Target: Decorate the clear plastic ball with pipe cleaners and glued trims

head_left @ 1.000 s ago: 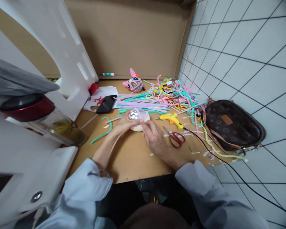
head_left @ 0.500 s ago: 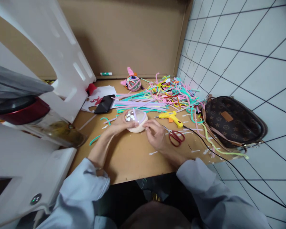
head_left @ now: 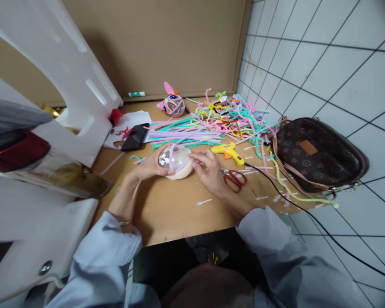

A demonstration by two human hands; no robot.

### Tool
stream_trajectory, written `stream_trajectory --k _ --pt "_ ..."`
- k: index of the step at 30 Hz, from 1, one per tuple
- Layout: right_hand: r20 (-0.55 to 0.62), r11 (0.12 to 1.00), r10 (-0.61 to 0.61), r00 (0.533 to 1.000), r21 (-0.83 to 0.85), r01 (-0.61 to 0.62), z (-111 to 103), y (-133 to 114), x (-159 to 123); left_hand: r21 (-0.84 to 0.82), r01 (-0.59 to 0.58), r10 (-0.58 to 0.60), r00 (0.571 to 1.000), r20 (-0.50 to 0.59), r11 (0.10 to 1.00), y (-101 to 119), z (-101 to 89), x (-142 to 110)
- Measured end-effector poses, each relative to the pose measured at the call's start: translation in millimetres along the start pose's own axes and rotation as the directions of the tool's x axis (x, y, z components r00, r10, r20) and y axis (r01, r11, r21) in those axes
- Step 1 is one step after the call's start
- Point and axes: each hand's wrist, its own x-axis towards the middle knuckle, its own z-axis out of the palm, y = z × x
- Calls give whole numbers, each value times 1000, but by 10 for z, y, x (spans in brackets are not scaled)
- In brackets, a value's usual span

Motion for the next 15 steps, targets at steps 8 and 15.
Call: stream_trajectory --k 8,15 --pt "47 950 -170 984 -258 177 -21 -48 -45 -34 4 -4 1000 -2 999 36 19 -9" --pt "-2 952 -207 978 -231 201 -12 -17 -56 -5 8 -8 1000 2 1000 13 20 1"
